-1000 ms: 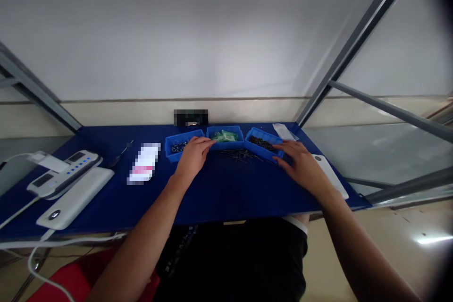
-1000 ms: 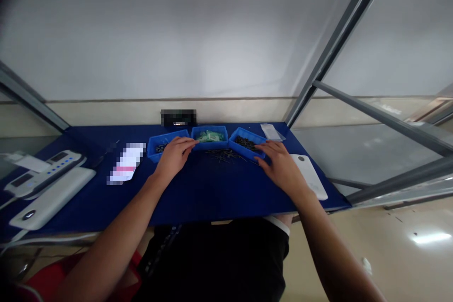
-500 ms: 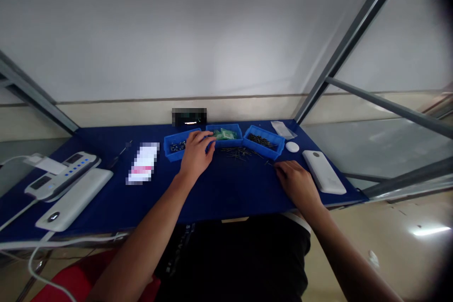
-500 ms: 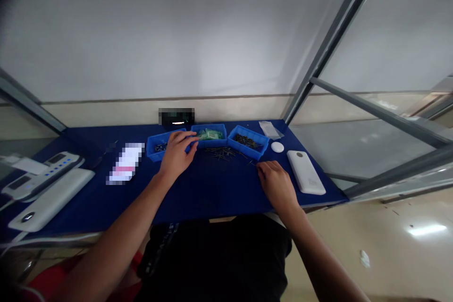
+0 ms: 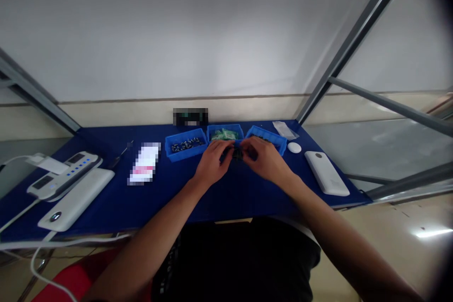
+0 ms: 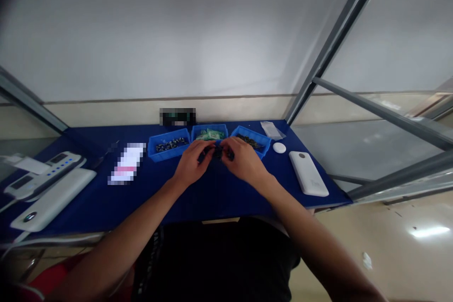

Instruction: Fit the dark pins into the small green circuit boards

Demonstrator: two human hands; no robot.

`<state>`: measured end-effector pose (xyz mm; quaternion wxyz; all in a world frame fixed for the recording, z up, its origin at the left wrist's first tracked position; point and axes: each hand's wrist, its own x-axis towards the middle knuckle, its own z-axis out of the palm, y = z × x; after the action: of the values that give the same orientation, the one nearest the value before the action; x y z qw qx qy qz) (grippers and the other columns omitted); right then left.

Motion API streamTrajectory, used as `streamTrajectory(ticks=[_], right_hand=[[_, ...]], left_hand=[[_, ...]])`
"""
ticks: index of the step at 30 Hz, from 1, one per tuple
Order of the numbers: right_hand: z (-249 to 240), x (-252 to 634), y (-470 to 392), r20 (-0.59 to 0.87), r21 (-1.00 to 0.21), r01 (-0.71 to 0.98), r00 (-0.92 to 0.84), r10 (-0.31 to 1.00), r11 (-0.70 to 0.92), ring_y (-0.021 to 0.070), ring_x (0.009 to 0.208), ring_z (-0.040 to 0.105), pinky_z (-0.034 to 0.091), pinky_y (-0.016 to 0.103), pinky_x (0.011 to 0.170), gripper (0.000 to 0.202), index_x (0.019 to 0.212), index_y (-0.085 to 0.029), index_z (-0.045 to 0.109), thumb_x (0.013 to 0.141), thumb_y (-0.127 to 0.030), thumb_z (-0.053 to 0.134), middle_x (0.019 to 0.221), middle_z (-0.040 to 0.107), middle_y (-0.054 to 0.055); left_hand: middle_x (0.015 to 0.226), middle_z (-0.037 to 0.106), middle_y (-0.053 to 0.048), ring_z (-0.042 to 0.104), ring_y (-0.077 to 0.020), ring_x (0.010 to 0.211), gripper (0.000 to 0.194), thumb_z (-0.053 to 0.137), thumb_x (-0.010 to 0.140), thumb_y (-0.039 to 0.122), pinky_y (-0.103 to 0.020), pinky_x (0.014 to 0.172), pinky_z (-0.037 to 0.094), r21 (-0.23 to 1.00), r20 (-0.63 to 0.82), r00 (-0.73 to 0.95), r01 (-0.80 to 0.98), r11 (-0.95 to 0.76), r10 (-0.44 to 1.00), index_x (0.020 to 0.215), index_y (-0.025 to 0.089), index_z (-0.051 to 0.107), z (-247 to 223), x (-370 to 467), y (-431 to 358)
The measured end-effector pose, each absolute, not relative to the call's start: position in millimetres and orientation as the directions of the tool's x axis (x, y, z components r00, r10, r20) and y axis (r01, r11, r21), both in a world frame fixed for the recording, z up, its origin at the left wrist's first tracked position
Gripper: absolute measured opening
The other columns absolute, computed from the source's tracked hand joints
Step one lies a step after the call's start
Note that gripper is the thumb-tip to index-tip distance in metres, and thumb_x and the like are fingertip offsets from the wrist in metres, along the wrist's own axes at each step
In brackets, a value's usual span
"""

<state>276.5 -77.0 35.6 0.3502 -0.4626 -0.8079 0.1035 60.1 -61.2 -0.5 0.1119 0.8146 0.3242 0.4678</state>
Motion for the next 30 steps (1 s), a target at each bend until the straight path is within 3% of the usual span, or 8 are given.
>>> streamTrajectory(ticks=[3,5,10,15,22,30], right_hand=[[41.6,261.4,-52.6,0.483,-0.702,0.449,-0.271,0.833,0.553,0.0185,0.080,0.065,0.054,0.032,0.073,0.029,0.118,-0.023,0.072,0.091,-0.021,0.063,0.097,0.069,0.005],[36.1,252.9,-42.8,0.465,-0.811,0.238,-0.292,0.836,0.534,0.0192,0.091,0.068,0.057,0.032,0.079,0.022,0.111,-0.023,0.074,0.092,-0.028,0.063,0.103,0.070,0.005],[14.8,245.2,-41.9,0.383,-0.923,-0.050,-0.193,0.903,0.381,0.0195,0.093,0.070,0.059,0.033,0.083,0.021,0.098,-0.023,0.071,0.086,-0.039,0.077,0.099,0.072,0.004],[7.7,248.3,-42.6,0.291,-0.957,-0.060,-0.247,0.924,0.285,0.0189,0.080,0.071,0.061,0.035,0.078,0.030,0.097,-0.023,0.072,0.083,-0.046,0.083,0.093,0.075,0.004],[4.3,251.6,-38.0,0.313,-0.942,0.041,-0.259,0.914,0.334,0.0146,0.066,0.065,0.056,0.030,0.065,0.030,0.095,-0.023,0.074,0.086,-0.051,0.080,0.086,0.074,0.001],[-2.8,249.9,-37.9,0.329,-0.922,0.103,-0.298,0.896,0.373,0.0175,0.080,0.069,0.057,0.031,0.077,0.028,0.093,-0.023,0.073,0.084,-0.047,0.083,0.090,0.074,0.002]], left_hand=[[0.111,0.074,-0.010,0.070,-0.0241,0.100,0.025,0.056,0.106,0.026,-0.041,0.088,0.060,0.549,0.655,0.314,0.429,-0.717,0.688,0.129,0.021,0.067,-4.0,59.0,-61.2],[0.108,0.075,-0.009,0.071,-0.0235,0.095,0.024,0.057,0.106,0.029,-0.039,0.083,0.061,0.590,0.619,0.312,0.420,-0.689,0.721,0.125,0.021,0.069,-5.1,59.5,-62.1],[0.116,0.078,-0.008,0.077,-0.0234,0.097,0.031,0.061,0.104,0.031,-0.037,0.086,0.063,0.722,0.547,0.287,0.315,-0.616,0.787,0.134,0.023,0.068,-4.9,60.4,-61.4],[0.113,0.081,-0.006,0.078,-0.0237,0.096,0.025,0.062,0.104,0.031,-0.038,0.089,0.063,0.706,0.562,0.250,0.351,-0.615,0.788,0.125,0.023,0.074,-6.2,54.6,-53.8],[0.098,0.078,-0.005,0.075,-0.0202,0.089,0.022,0.060,0.106,0.034,-0.035,0.083,0.061,0.638,0.618,0.298,0.350,-0.685,0.728,0.114,0.025,0.078,5.9,39.0,-47.5],[0.095,0.076,-0.005,0.072,-0.0188,0.087,0.021,0.063,0.104,0.036,-0.032,0.078,0.060,0.628,0.638,0.280,0.349,-0.695,0.717,0.113,0.027,0.080,7.9,38.0,-50.7]])
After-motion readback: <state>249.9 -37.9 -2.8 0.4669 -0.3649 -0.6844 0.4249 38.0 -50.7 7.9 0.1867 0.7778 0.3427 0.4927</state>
